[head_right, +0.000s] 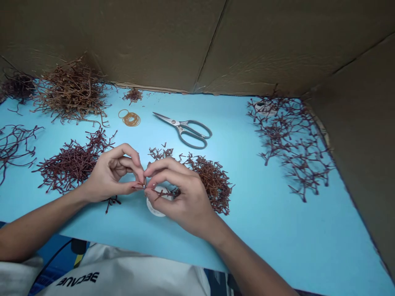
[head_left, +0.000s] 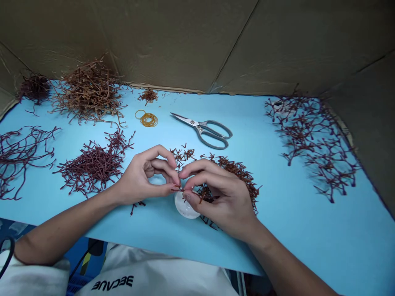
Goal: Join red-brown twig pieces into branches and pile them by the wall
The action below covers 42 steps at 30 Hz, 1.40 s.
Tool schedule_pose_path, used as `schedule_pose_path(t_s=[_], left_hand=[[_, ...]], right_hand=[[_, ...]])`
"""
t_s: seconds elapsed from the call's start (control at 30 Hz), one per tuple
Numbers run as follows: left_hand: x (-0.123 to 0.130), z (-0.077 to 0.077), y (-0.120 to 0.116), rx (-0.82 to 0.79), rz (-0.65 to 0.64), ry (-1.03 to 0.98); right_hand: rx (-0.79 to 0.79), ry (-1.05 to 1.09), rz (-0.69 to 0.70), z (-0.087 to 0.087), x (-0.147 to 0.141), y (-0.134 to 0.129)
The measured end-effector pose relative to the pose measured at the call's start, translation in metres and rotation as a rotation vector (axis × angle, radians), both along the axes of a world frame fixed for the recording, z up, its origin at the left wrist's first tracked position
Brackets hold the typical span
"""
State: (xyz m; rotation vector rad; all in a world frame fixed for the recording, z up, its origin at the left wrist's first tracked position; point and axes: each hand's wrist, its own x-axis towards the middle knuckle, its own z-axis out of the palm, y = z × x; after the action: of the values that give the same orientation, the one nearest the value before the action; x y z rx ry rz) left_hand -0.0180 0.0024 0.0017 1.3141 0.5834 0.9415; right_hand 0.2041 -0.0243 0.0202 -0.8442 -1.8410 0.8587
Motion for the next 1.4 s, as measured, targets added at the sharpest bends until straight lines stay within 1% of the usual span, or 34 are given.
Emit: schedule_pose_path(t_s=[0.13,0.3,0.53,0.73,0.87,1.0,1.1,1.17,1.23,1.3,1.4], left_hand=[[0.001,0.001,0.000,-0.039,-0.013,-0.003],[0.000,0.000,0.000,-0.070,-0.051,-0.062],[-0.003,-0.002,-0.002,-0.117,-0.108,-0.056],[-0.003,0.001,-0.003,-0.138,-0.113,-0.102],[-0.003,0.000,-0.004,-0.143,-0.100,-0.089],[-0.004,0.000,-0.004,-0.101,-0.088,-0.070],[-0.006,0.006,-0.008,-0.038,-0.055,-0.058],[-0.007,0.013,-0.012,-0.006,-0.010,-0.018],[-0.004,0.021,-0.011,0.031,0.008,0.009],[0.006,0.030,-0.008,0.018,0.029,-0.023],[0.037,0.047,-0.005,-0.059,-0.034,-0.036]], right_hand=[[0.000,-0.004,0.009,0.001,0.000,0.000],[0.002,0.005,0.015,0.002,-0.001,-0.001],[0.012,-0.011,0.050,0.004,0.000,-0.001],[0.018,0.005,0.019,0.003,-0.002,-0.003],[0.006,0.018,0.024,0.002,-0.001,-0.004],[-0.011,0.036,0.025,0.001,-0.001,-0.002],[-0.022,0.083,0.006,0.005,-0.006,-0.005],[-0.016,0.144,0.007,0.010,-0.009,-0.009],[0.013,0.178,-0.001,0.018,-0.009,-0.013],[0.047,0.197,-0.046,0.025,-0.003,-0.019],[0.110,0.225,-0.198,0.035,0.021,-0.036]])
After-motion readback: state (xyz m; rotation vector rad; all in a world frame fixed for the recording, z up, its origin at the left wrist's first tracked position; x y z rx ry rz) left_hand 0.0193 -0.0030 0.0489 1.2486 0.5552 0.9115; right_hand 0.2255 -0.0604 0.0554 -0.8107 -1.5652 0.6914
